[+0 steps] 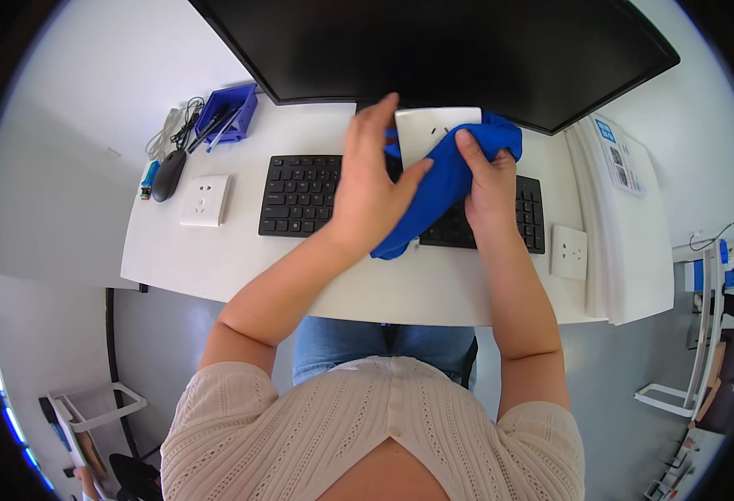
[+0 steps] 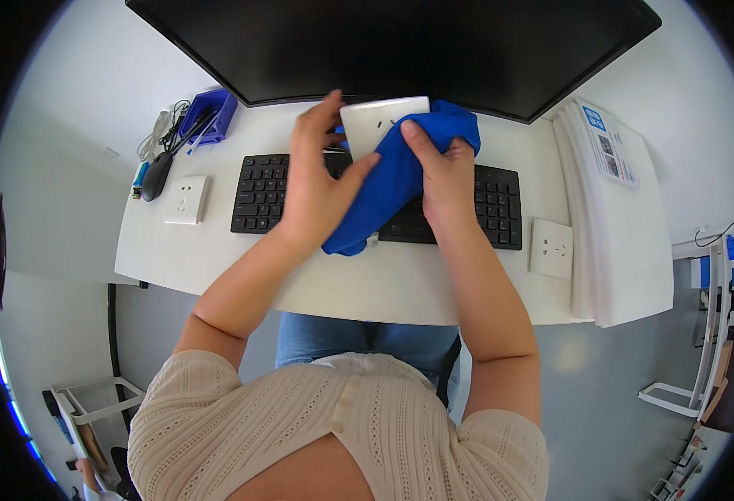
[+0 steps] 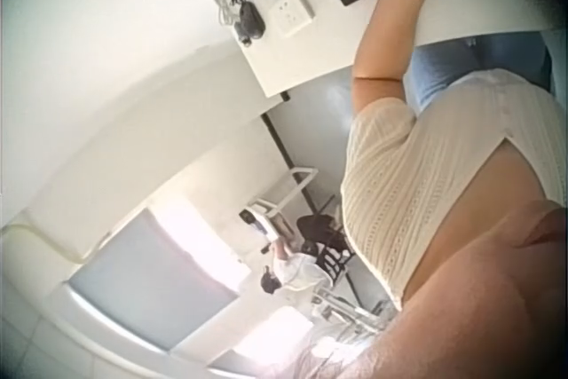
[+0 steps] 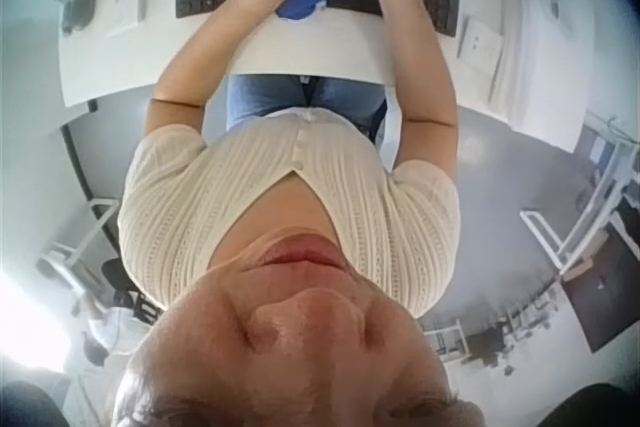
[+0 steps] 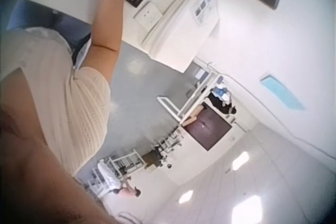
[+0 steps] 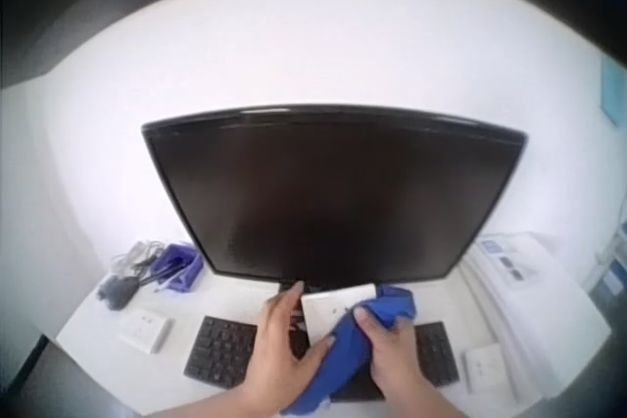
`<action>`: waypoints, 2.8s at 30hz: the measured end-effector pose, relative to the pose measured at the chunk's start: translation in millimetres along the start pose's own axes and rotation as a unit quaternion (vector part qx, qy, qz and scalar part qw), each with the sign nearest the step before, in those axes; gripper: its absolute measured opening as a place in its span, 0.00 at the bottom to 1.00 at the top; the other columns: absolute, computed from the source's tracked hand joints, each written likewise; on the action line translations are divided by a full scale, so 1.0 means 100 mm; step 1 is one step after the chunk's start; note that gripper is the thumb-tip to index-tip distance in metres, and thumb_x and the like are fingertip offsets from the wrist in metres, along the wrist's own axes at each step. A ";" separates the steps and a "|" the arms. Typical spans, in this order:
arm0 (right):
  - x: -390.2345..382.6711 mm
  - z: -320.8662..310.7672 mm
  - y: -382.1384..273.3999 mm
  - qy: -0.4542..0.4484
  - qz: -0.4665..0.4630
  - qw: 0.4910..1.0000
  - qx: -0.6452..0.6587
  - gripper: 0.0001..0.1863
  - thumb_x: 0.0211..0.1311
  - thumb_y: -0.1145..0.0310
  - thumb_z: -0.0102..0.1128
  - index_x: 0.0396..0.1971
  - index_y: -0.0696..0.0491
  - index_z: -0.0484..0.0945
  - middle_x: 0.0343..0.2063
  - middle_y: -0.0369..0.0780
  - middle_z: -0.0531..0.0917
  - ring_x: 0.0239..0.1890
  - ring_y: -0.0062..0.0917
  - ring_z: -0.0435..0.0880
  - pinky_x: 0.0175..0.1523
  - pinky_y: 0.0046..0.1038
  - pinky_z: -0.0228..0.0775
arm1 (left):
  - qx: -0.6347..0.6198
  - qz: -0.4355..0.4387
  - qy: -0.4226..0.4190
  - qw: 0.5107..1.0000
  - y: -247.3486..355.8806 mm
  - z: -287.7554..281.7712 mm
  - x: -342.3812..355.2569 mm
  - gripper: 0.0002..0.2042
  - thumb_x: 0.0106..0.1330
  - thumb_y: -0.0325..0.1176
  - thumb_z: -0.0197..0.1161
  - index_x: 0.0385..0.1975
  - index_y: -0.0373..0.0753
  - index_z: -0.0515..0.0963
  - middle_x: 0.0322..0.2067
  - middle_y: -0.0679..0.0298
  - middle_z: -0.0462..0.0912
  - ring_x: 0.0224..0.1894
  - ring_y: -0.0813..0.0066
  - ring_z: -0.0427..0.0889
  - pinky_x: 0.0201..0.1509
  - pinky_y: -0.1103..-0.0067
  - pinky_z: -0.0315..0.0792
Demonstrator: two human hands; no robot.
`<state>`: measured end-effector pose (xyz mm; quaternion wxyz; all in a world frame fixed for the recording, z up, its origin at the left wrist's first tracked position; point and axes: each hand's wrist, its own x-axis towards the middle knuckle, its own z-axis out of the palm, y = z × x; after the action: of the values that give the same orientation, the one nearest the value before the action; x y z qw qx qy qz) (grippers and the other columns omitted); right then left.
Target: Cleaning and wiping down wall socket faceplates using a blue cloth.
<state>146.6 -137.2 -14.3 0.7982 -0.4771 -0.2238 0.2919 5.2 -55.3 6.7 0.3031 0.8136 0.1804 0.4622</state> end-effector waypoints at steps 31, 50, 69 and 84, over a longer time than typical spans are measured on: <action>-0.08 -0.04 -0.12 0.053 -0.265 0.932 -0.241 0.09 0.67 0.69 0.58 0.39 0.59 0.80 0.37 0.39 0.84 0.36 0.21 0.81 0.41 0.24 0.73 | -0.689 -0.270 -0.216 0.637 -0.33 -0.09 0.22 0.44 0.65 0.72 0.33 0.71 0.42 0.54 0.63 0.52 0.68 0.60 0.48 0.73 0.63 0.52 0.67; -0.21 0.07 0.15 -0.152 -0.390 0.757 -0.501 0.20 0.54 0.66 0.65 0.48 0.51 0.79 0.50 0.46 0.79 0.50 0.47 0.77 0.54 0.46 0.67 | -0.620 -0.407 -0.088 0.665 0.10 0.05 0.00 0.28 0.76 0.57 0.33 0.63 0.43 0.64 0.60 0.59 0.71 0.65 0.61 0.67 0.70 0.62 0.59; -0.21 0.04 0.03 -0.277 -0.435 0.752 -0.410 0.17 0.54 0.66 0.66 0.44 0.51 0.80 0.49 0.44 0.80 0.50 0.41 0.79 0.58 0.40 0.68 | -0.620 -0.351 -0.088 0.696 -0.04 -0.17 0.18 0.35 0.73 0.62 0.32 0.67 0.38 0.60 0.62 0.56 0.69 0.66 0.58 0.67 0.71 0.63 0.59; -0.32 0.20 0.14 -0.204 -0.405 0.748 -0.485 0.21 0.53 0.66 0.66 0.48 0.53 0.78 0.50 0.48 0.78 0.53 0.46 0.76 0.59 0.44 0.66 | -0.584 -0.432 -0.083 0.682 -0.09 -0.06 0.09 0.34 0.75 0.59 0.33 0.68 0.37 0.58 0.63 0.50 0.68 0.66 0.56 0.67 0.71 0.63 0.60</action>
<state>106.9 -141.4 -20.1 0.4384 -0.5935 -0.6648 -0.1164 4.4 -41.6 8.3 0.8968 0.3380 0.1796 0.2218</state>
